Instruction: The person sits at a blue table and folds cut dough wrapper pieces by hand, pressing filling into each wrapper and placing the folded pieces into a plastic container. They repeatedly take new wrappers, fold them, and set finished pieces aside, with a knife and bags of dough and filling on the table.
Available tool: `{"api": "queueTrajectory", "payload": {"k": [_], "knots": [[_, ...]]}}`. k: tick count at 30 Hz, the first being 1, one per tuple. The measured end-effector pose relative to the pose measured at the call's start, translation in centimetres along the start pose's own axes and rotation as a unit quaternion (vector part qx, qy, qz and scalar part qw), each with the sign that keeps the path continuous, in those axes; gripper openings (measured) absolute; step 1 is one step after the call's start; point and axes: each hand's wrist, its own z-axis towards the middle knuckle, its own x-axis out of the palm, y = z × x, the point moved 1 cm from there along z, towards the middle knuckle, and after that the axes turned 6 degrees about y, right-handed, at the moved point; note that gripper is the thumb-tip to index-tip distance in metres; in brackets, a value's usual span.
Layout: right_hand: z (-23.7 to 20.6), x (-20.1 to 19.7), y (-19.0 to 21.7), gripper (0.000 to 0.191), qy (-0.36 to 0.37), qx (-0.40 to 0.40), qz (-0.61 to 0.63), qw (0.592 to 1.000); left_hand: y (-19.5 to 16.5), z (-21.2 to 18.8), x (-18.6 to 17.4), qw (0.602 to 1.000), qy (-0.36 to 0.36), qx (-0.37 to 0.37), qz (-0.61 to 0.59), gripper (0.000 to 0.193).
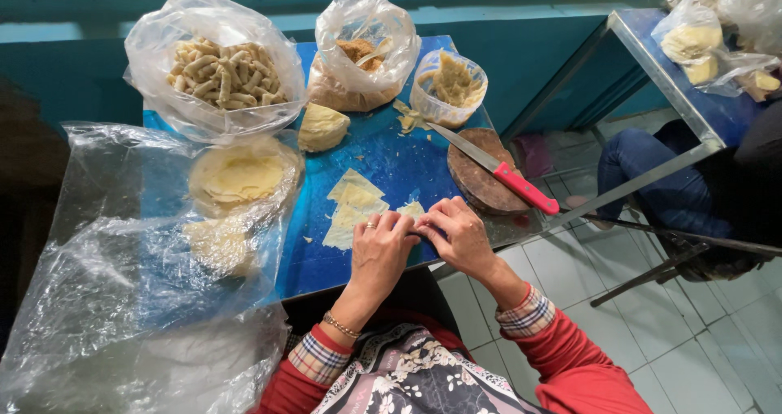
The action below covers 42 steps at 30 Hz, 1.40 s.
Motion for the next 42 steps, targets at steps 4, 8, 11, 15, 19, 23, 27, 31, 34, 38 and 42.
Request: {"api": "queueTrajectory", "payload": {"k": [4, 8, 11, 15, 19, 23, 27, 31, 34, 38, 42], "knots": [[0.3, 0.2, 0.5, 0.008, -0.037, -0.021, -0.041, 0.998, 0.3, 0.6, 0.3, 0.998, 0.045, -0.036, 0.013, 0.007], [0.0, 0.4, 1.0, 0.019, -0.064, -0.036, -0.05, 0.996, 1.1, 1.5, 0.3, 0.995, 0.079, -0.06, -0.027, 0.006], [0.1, 0.5, 0.8, 0.013, -0.064, -0.052, -0.036, 0.996, 1.0, 1.6, 0.1, 0.994, 0.07, -0.068, -0.042, 0.003], [0.3, 0.6, 0.3, 0.012, -0.054, -0.046, -0.017, 0.997, 1.1, 1.1, -0.2, 0.995, 0.01, -0.046, -0.084, 0.023], [0.3, 0.9, 0.2, 0.011, -0.06, -0.013, -0.029, 0.998, 1.5, 0.8, 0.2, 0.996, 0.077, -0.017, -0.036, 0.002], [-0.1, 1.2, 1.0, 0.015, -0.095, -0.052, -0.142, 0.984, 1.7, 1.4, 0.7, 0.997, 0.075, -0.012, 0.012, 0.007], [-0.1, 1.1, 1.1, 0.017, -0.08, -0.07, -0.163, 0.981, 1.5, 1.6, 0.3, 0.996, 0.081, -0.007, 0.026, 0.009], [0.7, 0.7, 0.1, 0.016, -0.048, -0.053, -0.121, 0.99, 1.1, 1.5, 0.2, 0.999, 0.029, 0.003, -0.024, 0.023], [0.9, 1.1, -0.1, 0.02, -0.04, -0.037, -0.144, 0.988, 1.2, 1.8, 0.7, 0.997, 0.071, -0.02, -0.009, 0.004], [0.3, 1.5, 0.0, 0.029, -0.063, -0.021, -0.11, 0.992, 1.5, 2.1, 1.1, 0.996, 0.08, -0.027, 0.014, 0.007], [0.8, 1.2, -0.3, 0.015, -0.036, -0.025, -0.119, 0.992, 1.4, 1.9, 0.9, 0.999, 0.035, -0.019, -0.016, 0.02]]}}
